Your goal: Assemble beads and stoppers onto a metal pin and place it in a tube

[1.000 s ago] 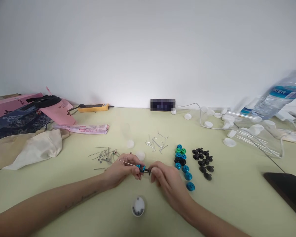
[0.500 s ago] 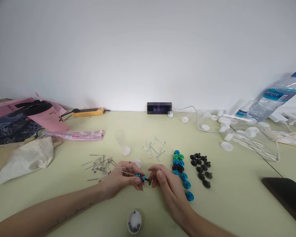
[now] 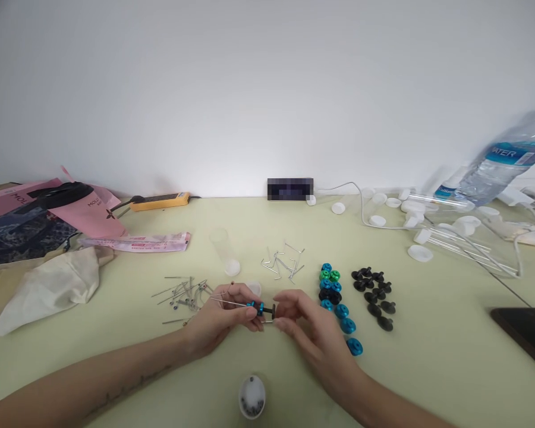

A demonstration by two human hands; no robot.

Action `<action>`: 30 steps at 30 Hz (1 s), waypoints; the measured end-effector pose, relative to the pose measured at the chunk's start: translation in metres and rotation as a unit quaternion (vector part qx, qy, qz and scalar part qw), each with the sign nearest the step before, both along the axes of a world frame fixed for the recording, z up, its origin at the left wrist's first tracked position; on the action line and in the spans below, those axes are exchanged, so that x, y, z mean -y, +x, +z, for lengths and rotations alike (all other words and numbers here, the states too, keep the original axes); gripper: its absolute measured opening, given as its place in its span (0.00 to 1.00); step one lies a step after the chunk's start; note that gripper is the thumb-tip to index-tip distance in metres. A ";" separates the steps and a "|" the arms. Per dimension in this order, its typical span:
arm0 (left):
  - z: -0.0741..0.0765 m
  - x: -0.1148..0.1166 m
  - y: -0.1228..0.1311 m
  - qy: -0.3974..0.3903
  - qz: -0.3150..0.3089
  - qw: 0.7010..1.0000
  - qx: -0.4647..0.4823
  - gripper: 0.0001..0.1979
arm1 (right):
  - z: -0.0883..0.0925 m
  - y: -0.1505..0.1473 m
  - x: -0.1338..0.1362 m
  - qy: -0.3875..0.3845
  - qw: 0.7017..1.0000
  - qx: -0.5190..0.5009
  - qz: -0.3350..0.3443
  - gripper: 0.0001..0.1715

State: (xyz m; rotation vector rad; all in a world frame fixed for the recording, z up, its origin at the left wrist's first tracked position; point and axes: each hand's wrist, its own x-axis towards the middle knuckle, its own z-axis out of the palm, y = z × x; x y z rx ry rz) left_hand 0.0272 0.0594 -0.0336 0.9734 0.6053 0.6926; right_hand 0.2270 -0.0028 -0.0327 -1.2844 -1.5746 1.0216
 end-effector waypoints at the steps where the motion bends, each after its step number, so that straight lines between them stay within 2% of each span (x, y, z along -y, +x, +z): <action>1: 0.000 0.000 0.000 0.003 0.000 1.000 -0.003 0.12 | 0.001 0.000 0.000 0.011 1.000 0.014 -0.005 0.10; 9: 0.001 0.000 0.002 0.021 -0.011 1.000 -0.007 0.12 | 0.003 -0.002 0.000 0.035 0.996 0.074 -0.018 0.05; 17: 0.002 0.001 -0.002 0.014 -0.029 0.999 -0.009 0.13 | 0.000 -0.002 0.000 0.041 0.997 0.067 -0.010 0.06; 23: 0.002 -0.001 -0.001 0.006 -0.022 1.000 -0.002 0.14 | -0.002 -0.003 0.000 0.022 1.000 0.015 -0.002 0.10; 30: -0.002 0.000 -0.001 0.000 -0.025 1.000 -0.006 0.13 | -0.002 -0.003 0.000 0.027 0.999 0.030 0.000 0.06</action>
